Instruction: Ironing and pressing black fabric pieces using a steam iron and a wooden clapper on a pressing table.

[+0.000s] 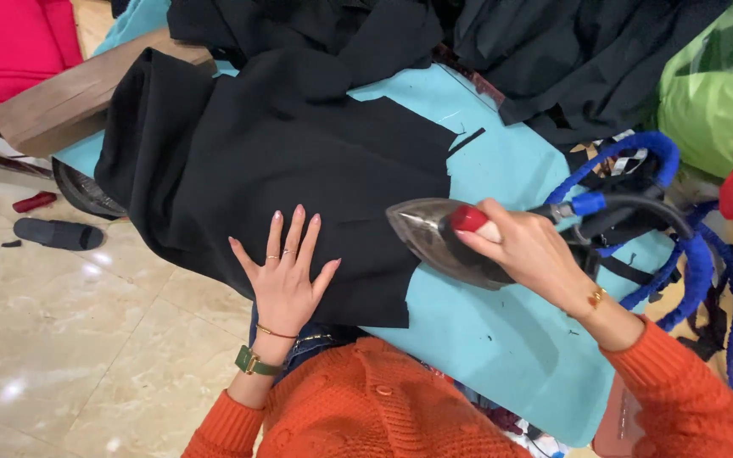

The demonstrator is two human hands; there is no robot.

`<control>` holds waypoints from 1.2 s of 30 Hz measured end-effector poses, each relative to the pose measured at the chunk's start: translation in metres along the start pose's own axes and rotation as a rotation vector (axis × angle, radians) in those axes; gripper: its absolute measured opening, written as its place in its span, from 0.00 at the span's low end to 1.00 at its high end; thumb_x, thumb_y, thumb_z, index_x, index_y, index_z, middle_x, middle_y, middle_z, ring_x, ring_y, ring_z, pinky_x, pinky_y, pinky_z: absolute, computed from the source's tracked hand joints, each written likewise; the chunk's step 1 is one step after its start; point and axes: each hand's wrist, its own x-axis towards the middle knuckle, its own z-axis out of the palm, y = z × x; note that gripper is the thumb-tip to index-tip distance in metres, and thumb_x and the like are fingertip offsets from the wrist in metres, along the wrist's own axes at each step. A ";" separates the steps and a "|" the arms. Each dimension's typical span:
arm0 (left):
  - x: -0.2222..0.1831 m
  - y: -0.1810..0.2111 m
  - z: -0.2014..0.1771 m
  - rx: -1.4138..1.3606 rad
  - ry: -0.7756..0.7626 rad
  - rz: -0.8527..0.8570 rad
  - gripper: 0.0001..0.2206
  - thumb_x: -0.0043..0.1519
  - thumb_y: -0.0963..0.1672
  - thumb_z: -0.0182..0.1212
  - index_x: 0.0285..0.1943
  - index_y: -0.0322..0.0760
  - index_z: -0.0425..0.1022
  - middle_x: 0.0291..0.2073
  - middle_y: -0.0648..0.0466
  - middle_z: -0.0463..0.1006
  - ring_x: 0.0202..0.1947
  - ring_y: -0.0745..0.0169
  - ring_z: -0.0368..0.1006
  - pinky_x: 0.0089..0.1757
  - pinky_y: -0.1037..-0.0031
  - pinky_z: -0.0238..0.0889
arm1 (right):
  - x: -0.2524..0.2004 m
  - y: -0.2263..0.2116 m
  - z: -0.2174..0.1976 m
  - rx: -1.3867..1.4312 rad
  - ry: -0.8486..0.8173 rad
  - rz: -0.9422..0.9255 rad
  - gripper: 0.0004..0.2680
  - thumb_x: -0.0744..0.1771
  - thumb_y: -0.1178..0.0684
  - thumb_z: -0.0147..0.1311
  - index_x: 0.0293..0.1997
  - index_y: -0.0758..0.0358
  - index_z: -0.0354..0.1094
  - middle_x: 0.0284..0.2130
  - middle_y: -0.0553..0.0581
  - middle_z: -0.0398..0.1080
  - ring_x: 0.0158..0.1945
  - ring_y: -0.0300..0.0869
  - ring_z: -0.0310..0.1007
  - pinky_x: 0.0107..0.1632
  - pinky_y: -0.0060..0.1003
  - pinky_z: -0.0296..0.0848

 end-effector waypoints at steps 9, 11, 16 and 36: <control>-0.001 -0.007 -0.005 -0.013 0.025 -0.040 0.33 0.68 0.62 0.42 0.80 0.52 0.59 0.79 0.59 0.55 0.79 0.54 0.43 0.64 0.27 0.22 | -0.029 0.062 0.032 0.012 0.055 0.168 0.14 0.68 0.34 0.51 0.52 0.46 0.64 0.26 0.64 0.75 0.38 0.57 0.80 0.46 0.48 0.74; -0.004 -0.012 -0.008 -0.036 0.008 -0.088 0.35 0.65 0.63 0.45 0.79 0.51 0.61 0.79 0.59 0.55 0.78 0.52 0.44 0.64 0.28 0.21 | -0.025 0.049 0.025 0.024 0.055 0.116 0.15 0.68 0.34 0.50 0.52 0.50 0.64 0.25 0.67 0.75 0.38 0.60 0.79 0.46 0.50 0.74; -0.010 -0.025 -0.011 -0.079 0.008 -0.168 0.35 0.65 0.62 0.49 0.79 0.49 0.61 0.79 0.57 0.55 0.78 0.49 0.46 0.64 0.27 0.20 | 0.009 -0.008 0.008 -0.005 0.056 -0.064 0.16 0.68 0.34 0.52 0.52 0.51 0.63 0.26 0.67 0.74 0.37 0.60 0.78 0.46 0.52 0.74; -0.025 -0.052 -0.014 -0.305 -0.168 -0.375 0.45 0.57 0.63 0.59 0.82 0.53 0.47 0.78 0.60 0.53 0.78 0.54 0.45 0.62 0.23 0.29 | 0.025 -0.013 0.006 0.029 0.046 0.035 0.16 0.68 0.33 0.51 0.54 0.51 0.64 0.33 0.72 0.77 0.43 0.66 0.78 0.50 0.56 0.73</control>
